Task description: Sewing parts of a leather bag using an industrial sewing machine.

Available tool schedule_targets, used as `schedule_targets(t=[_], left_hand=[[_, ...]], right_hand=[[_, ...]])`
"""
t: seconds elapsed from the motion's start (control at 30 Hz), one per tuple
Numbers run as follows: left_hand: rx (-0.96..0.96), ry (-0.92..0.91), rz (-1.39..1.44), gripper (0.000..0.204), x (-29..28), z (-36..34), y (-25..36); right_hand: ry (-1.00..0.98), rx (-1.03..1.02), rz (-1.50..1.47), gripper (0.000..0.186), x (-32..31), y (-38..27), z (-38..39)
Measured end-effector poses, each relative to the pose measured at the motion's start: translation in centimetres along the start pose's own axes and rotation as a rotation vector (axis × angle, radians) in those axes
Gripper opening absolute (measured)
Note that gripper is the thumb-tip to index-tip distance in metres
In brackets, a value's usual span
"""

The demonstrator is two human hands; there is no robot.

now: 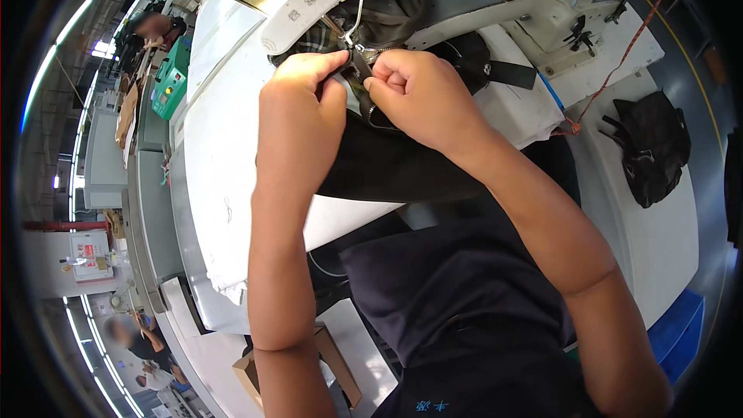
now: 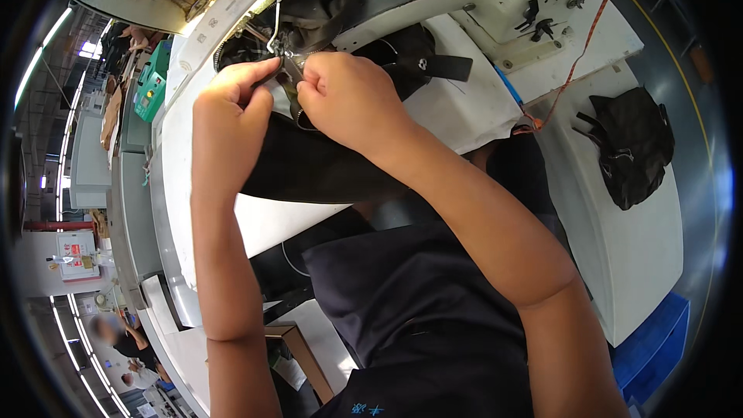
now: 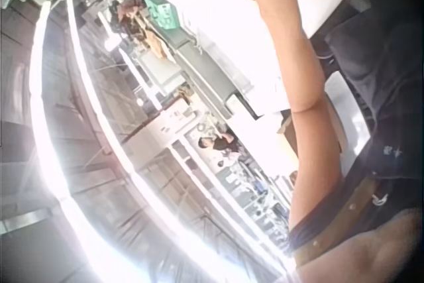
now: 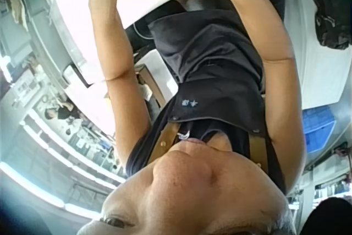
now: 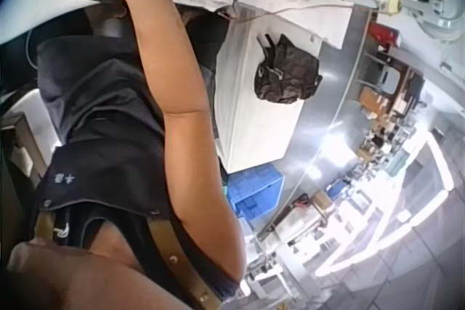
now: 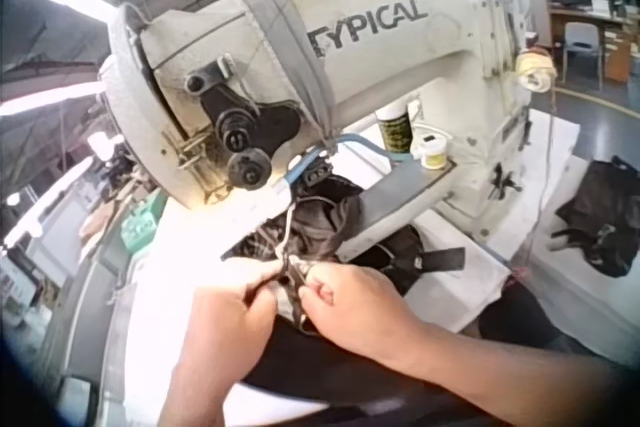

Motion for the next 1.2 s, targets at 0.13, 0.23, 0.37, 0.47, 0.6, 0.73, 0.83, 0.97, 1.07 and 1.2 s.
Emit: schedule_targets(t=[0.13,0.23,0.37,0.47,0.6,0.73,0.83,0.97,1.07,1.2], left_hand=[[-0.086,-0.103,0.086,0.035,-0.3,-0.9,-0.4],[0.002,-0.109,0.035,0.032,0.0,-1.0,0.0],[-0.139,-0.125,0.093,0.024,0.0,-1.0,-0.8],[-0.143,-0.151,0.130,0.022,-0.2,-1.0,-1.5],[-0.065,-0.173,0.148,0.019,-0.5,-1.9,-1.8],[0.192,-0.057,-0.014,0.013,-1.8,-2.9,0.0],[0.174,-0.009,-0.057,0.012,-1.9,-3.4,-0.6],[0.217,-0.050,-0.062,0.014,-1.5,-2.6,0.6],[0.120,-0.129,-0.163,0.015,-1.0,-2.0,1.7],[0.127,-0.041,-0.299,0.013,-0.1,-1.0,2.5]], right_hand=[[-0.015,-0.030,-0.115,0.016,0.8,0.0,0.1],[-0.054,0.058,-0.311,0.024,1.8,-0.4,0.3],[-0.011,0.202,-0.380,0.036,2.6,0.7,-0.5],[0.098,0.184,-0.541,0.038,2.9,0.6,0.1],[0.135,0.175,-0.557,0.037,2.9,0.8,0.1],[0.204,0.115,-0.468,0.039,3.3,0.5,0.0],[0.233,0.088,-0.429,0.041,3.0,0.0,0.1],[0.227,0.118,-0.410,0.039,3.0,0.5,0.2],[0.232,0.091,-0.375,0.038,2.5,0.3,0.1],[0.191,0.106,-0.298,0.037,2.5,0.5,0.1]])
Point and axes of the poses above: each hand's wrist, its own z-axis away from the middle knuckle, its own x-axis out of the palm, y = z × x, the point moved 8 cm from there along -z, towards the middle knuckle, and after that the axes turned 2 degrees about y, right-handed, at the moved point
